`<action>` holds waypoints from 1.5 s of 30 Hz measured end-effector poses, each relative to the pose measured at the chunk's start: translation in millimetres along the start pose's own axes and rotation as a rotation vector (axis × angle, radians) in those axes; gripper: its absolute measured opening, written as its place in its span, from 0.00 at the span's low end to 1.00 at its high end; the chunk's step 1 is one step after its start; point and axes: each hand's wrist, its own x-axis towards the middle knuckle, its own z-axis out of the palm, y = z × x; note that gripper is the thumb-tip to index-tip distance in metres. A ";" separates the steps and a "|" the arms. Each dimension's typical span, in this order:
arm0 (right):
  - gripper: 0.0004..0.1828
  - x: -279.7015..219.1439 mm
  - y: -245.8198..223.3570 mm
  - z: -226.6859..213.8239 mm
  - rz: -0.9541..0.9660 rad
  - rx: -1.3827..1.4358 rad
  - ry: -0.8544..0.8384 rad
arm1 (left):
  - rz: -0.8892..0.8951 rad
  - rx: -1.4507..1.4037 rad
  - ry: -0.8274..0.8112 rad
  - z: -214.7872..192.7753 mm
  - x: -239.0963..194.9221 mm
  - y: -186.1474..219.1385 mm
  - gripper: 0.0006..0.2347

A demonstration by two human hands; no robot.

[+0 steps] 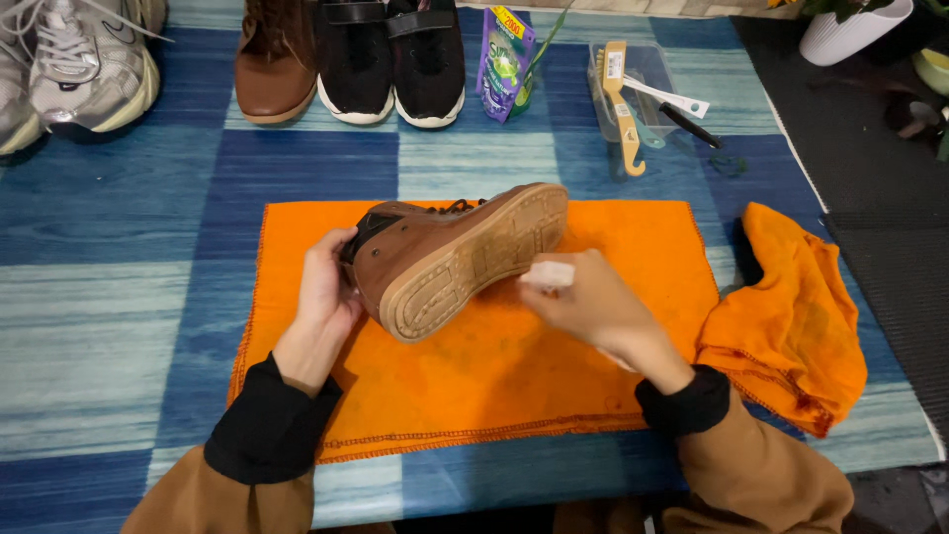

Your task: The person cleans the sole of a brown shoe by spraying it with a liquid and scrubbing with a brush. They repeatedly apply the spray and scrub the sole on an orange cloth placed on a blue checkered mat.

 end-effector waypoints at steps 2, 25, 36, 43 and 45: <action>0.07 2.1 -7.2 7.7 -0.024 -0.010 -0.015 | 0.002 0.001 -0.001 4.5 -4.2 1.3 0.11; 0.09 -11.9 -87.9 25.6 -0.032 -0.197 -0.205 | -0.011 0.021 0.008 10.2 -9.2 6.3 0.12; 0.09 -13.6 -75.9 49.4 -0.105 -0.228 -0.259 | -0.016 0.010 -0.002 11.4 -8.8 5.2 0.11; 0.08 -18.4 -89.4 32.5 -0.057 -0.059 -0.145 | 0.006 0.010 0.002 16.2 -21.3 6.7 0.10; 0.09 -11.7 -86.6 27.4 -0.031 -0.097 -0.092 | 0.008 0.014 0.001 10.3 -15.0 4.0 0.10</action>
